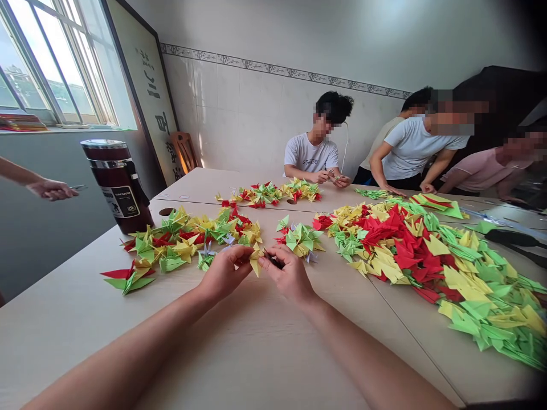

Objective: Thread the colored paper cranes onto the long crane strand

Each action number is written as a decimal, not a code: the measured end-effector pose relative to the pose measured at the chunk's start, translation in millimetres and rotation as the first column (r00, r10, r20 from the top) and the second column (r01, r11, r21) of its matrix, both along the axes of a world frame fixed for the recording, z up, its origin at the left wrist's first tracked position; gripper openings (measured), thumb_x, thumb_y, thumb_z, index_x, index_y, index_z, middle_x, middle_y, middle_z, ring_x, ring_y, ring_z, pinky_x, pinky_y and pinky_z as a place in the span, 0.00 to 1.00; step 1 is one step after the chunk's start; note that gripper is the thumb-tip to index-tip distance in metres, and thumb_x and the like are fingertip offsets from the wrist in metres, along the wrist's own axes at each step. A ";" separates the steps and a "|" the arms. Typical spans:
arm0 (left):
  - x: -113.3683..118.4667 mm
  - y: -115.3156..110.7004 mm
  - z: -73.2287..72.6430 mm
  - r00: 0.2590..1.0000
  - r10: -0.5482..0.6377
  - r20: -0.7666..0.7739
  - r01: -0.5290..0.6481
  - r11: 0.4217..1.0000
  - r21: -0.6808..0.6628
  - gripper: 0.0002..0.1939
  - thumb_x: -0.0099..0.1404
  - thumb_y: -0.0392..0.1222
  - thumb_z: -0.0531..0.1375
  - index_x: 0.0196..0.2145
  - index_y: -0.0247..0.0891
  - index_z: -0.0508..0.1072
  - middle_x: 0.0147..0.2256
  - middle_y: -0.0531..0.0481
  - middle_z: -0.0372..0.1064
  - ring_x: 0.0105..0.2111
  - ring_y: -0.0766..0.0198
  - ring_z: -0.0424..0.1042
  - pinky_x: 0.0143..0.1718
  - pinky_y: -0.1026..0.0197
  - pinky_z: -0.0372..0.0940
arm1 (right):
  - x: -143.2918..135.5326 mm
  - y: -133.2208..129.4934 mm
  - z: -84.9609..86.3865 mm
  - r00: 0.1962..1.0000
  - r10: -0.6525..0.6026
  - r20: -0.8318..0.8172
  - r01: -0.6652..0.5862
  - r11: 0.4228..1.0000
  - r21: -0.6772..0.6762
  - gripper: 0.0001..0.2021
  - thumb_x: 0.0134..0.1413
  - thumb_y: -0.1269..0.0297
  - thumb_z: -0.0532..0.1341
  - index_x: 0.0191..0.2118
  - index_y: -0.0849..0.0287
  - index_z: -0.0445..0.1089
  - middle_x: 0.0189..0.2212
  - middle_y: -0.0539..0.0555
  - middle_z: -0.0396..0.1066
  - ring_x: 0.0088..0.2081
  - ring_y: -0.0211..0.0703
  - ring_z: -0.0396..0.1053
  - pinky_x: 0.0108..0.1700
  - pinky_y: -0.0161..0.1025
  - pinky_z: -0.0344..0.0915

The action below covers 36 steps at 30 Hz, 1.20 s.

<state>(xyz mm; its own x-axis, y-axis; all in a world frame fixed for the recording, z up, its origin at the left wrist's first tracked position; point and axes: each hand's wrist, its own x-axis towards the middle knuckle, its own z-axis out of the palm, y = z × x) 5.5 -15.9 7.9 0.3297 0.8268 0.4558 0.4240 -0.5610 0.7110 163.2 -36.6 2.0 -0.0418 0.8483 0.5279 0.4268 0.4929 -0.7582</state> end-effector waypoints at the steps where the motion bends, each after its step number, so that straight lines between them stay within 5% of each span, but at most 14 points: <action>1: 0.1 -0.6 0.4 1.000 -0.015 0.003 0.015 1.000 -0.010 0.09 0.54 0.35 0.53 0.33 0.33 0.71 0.25 0.50 0.70 0.25 0.66 0.67 0.28 0.65 0.63 | 0.4 0.3 0.1 1.000 0.001 -0.003 -0.001 1.000 0.024 0.06 0.50 0.63 0.60 0.31 0.59 0.71 0.31 0.53 0.68 0.34 0.41 0.66 0.37 0.38 0.65; 10: -3.4 -9.4 14.7 0.987 -0.085 0.135 0.106 0.983 -0.153 0.14 0.61 0.45 0.51 0.36 0.35 0.71 0.30 0.48 0.72 0.30 0.64 0.69 0.32 0.64 0.65 | 0.9 -1.1 1.6 1.000 -0.001 0.005 0.001 0.994 0.114 0.05 0.51 0.64 0.59 0.32 0.59 0.71 0.33 0.56 0.71 0.36 0.43 0.69 0.39 0.40 0.67; 15: -2.1 -7.5 9.2 0.987 -0.115 0.110 0.131 0.980 -0.149 0.15 0.59 0.48 0.55 0.36 0.34 0.70 0.30 0.47 0.70 0.30 0.64 0.68 0.30 0.64 0.64 | 0.4 -2.2 3.1 1.000 0.000 0.016 -0.003 0.986 0.165 0.05 0.50 0.66 0.59 0.33 0.58 0.71 0.35 0.56 0.72 0.39 0.44 0.69 0.42 0.41 0.67; 27: -1.6 -2.8 7.2 0.995 -0.097 0.009 0.097 0.994 -0.056 0.11 0.60 0.45 0.53 0.26 0.36 0.65 0.22 0.55 0.62 0.23 0.69 0.61 0.25 0.67 0.58 | 2.4 -2.6 0.4 0.998 0.051 0.039 -0.052 0.998 0.020 0.08 0.53 0.61 0.58 0.33 0.60 0.71 0.28 0.52 0.71 0.30 0.39 0.67 0.32 0.35 0.64; 36: -7.7 0.9 7.2 0.999 -0.020 -0.048 0.018 0.999 -0.028 0.11 0.61 0.46 0.53 0.26 0.36 0.66 0.22 0.54 0.62 0.23 0.69 0.61 0.24 0.67 0.58 | 9.4 -0.7 18.4 0.983 -0.059 -0.174 0.069 0.996 0.051 0.20 0.50 0.62 0.59 0.50 0.60 0.64 0.23 0.48 0.65 0.26 0.37 0.64 0.32 0.36 0.65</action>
